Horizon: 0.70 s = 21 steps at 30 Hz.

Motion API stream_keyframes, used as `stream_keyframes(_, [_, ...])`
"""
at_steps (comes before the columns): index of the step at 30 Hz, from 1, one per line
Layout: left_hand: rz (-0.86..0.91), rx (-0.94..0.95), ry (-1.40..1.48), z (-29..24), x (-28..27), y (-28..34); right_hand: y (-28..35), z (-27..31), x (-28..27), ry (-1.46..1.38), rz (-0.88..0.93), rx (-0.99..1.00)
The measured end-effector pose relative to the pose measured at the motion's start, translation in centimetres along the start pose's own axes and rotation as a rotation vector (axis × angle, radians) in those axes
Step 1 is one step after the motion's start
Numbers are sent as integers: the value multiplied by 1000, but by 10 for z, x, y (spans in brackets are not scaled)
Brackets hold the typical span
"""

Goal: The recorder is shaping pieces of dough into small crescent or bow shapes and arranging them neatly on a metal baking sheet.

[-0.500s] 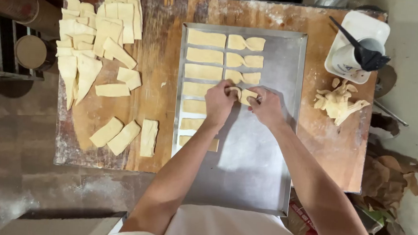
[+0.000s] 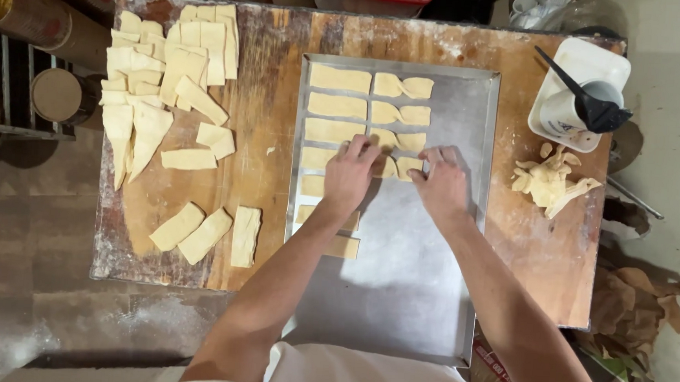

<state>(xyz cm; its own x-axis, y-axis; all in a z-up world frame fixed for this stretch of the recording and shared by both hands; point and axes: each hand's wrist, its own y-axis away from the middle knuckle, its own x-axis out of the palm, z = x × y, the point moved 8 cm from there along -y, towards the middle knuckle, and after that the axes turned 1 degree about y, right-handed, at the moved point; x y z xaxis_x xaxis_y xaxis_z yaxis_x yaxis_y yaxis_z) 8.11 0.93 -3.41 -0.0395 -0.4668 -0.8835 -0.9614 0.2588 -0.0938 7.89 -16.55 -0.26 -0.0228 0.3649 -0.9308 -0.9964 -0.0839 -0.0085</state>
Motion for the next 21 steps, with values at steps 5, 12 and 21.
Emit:
stream_keyframes(5, [-104, 116, -79, -12, -11, 13, 33, -4, 1, -114, 15, 5])
stream_keyframes(12, [-323, -80, -12, 82, -153, 2, 61, 33, -51, -216, -218, -99])
stream_keyframes(21, [-35, -95, -375, 342, -175, -66, 137, 38, -27, -290, -60, 237])
